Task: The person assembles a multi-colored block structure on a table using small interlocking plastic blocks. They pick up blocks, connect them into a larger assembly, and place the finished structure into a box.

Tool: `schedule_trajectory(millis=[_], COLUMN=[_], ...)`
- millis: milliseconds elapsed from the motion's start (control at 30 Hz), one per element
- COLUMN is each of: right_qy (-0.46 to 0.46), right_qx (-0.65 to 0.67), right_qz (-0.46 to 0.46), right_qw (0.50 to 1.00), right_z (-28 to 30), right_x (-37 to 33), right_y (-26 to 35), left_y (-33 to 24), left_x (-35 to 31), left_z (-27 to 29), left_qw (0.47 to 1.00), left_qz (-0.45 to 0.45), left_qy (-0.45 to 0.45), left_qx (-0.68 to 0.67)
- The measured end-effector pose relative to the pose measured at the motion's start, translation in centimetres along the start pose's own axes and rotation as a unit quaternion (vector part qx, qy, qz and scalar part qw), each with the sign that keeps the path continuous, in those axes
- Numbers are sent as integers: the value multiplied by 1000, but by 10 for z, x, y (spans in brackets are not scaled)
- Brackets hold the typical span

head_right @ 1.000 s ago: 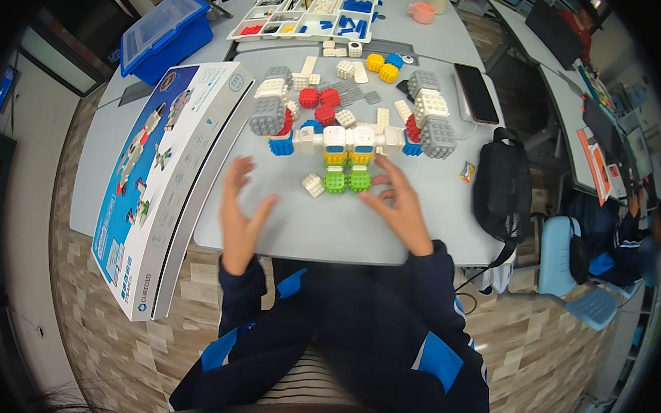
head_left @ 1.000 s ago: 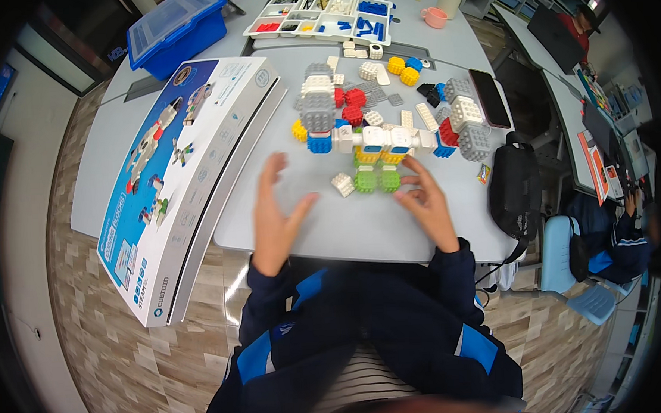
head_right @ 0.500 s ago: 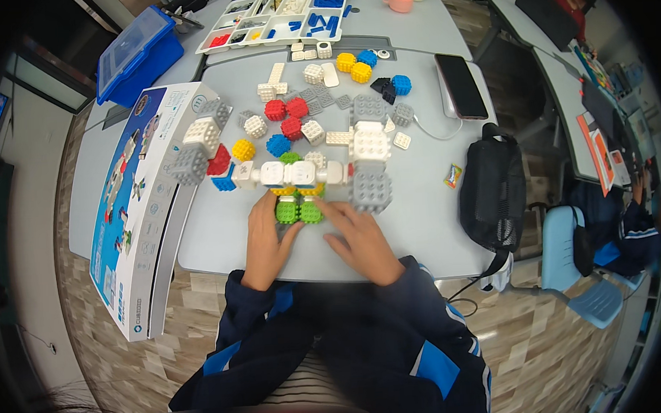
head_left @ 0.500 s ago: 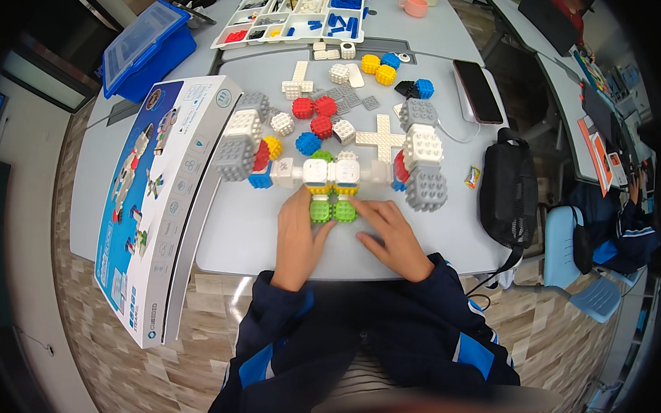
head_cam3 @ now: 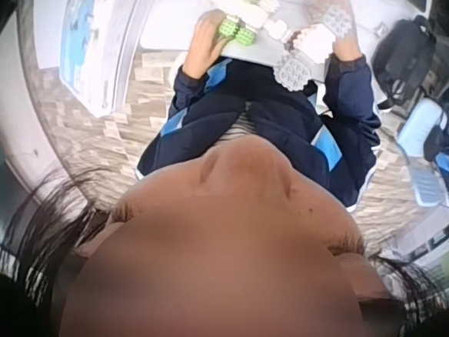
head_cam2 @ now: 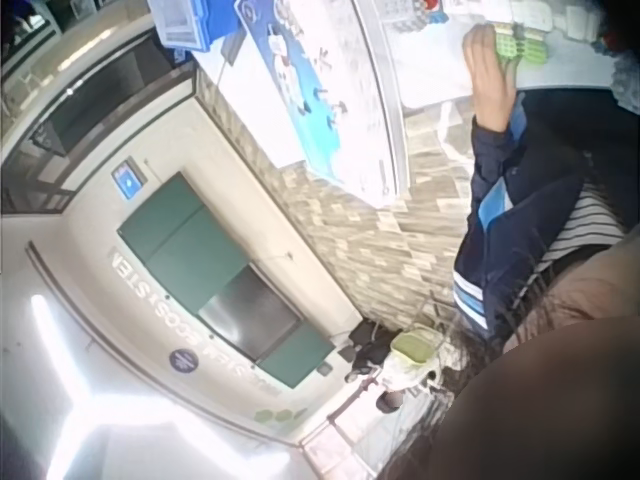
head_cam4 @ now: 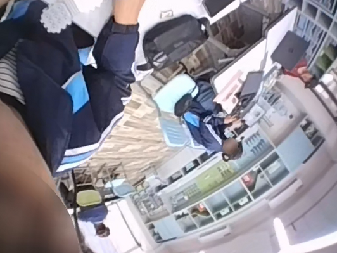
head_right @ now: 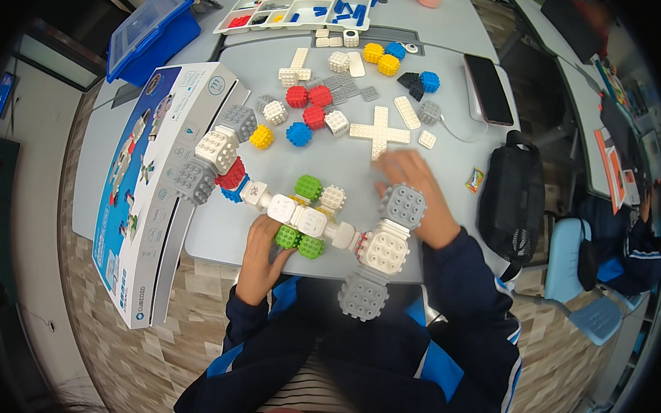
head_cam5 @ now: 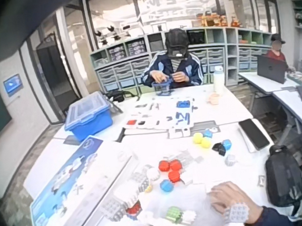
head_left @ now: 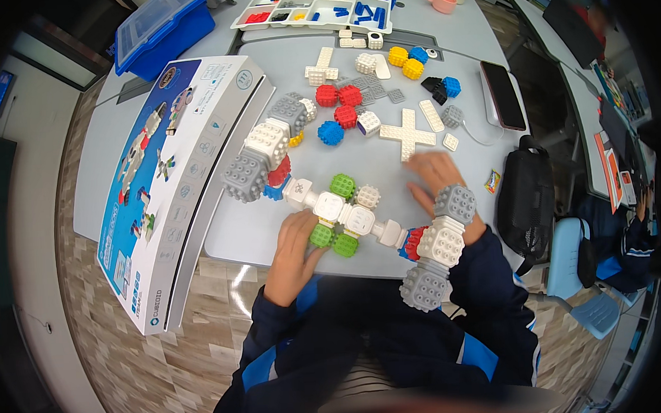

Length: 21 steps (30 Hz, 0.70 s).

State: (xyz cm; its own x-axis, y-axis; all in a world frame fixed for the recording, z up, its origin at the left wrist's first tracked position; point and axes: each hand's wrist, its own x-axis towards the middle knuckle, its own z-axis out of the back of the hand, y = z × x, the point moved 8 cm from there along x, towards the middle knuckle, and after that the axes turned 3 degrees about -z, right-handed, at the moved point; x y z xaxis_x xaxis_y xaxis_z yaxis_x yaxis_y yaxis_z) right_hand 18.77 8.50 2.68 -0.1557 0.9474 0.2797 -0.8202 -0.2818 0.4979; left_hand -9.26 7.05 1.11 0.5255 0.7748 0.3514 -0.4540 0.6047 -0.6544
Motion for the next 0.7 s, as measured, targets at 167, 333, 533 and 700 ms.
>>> schedule_trajectory(millis=[167,333,533,700], right_qy=[-24,-11,-47,-43], right_qx=[-157,-131,-61,-44], right_qz=[-34,-14,31,37], right_qw=[987,991,997,997], right_z=[-14,-39,-29,-25], right_x=[41,45,42,45], right_y=[-11,-17,-15,-12], left_y=[18,56,76,66], left_x=[-5,13,79,120], left_z=[14,24,5,-14], left_qw=[1000,988,975,965], left_qz=[24,63,-4,-105], left_qy=[10,43,104,98], left_qx=[12,134,194,219])
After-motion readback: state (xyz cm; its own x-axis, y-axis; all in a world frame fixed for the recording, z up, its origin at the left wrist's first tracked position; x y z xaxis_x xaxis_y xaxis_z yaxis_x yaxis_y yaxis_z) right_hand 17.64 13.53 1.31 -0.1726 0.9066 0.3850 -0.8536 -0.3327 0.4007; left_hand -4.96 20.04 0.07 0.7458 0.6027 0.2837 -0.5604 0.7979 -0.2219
